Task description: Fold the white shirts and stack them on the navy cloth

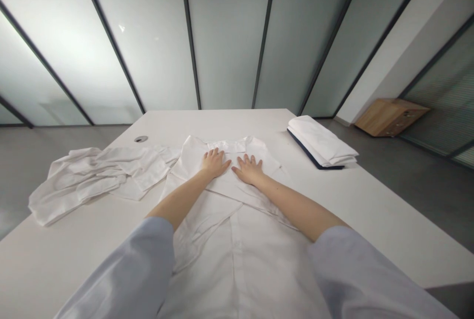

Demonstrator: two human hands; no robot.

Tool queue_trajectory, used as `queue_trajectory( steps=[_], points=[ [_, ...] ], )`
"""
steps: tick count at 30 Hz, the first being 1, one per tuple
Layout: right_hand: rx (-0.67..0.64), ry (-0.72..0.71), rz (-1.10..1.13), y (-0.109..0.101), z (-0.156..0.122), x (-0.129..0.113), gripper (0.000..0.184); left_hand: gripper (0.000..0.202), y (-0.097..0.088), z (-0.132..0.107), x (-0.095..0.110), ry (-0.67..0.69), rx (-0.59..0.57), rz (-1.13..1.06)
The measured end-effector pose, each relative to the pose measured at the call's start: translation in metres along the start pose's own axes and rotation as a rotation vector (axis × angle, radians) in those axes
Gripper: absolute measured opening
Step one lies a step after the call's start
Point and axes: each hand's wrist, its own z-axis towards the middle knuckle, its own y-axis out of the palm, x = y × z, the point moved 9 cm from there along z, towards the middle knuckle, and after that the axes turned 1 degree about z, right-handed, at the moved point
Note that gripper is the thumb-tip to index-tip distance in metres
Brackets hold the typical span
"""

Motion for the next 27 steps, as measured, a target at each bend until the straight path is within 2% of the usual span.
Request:
queue_trajectory(
  steps=[3,7,9,14,20,23,27],
  points=[
    [-0.01,0.022,0.003,0.001,0.017,0.009,0.071,0.062,-0.001,-0.011,0.002,-0.047,-0.006,0.018],
    [0.015,0.062,-0.013,-0.012,0.04,0.023,0.067,0.075,0.015,-0.028,0.005,-0.13,-0.187,0.029],
    [0.045,0.038,-0.041,-0.02,0.044,0.022,0.064,0.079,0.019,-0.031,0.007,-0.144,-0.224,0.031],
    [0.111,-0.017,-0.056,-0.029,0.03,0.004,0.063,0.079,0.021,-0.013,-0.001,-0.154,-0.178,0.03],
    [0.014,0.014,0.012,-0.002,0.013,-0.005,0.074,0.073,0.016,0.009,-0.01,-0.111,-0.145,0.03],
    [0.009,-0.002,0.014,0.001,0.023,0.0,0.071,0.068,0.016,0.005,-0.005,-0.05,-0.148,0.016],
    [0.015,-0.008,0.004,-0.008,0.044,0.008,0.06,0.07,0.021,-0.011,-0.004,-0.105,-0.199,0.007]
  ],
)
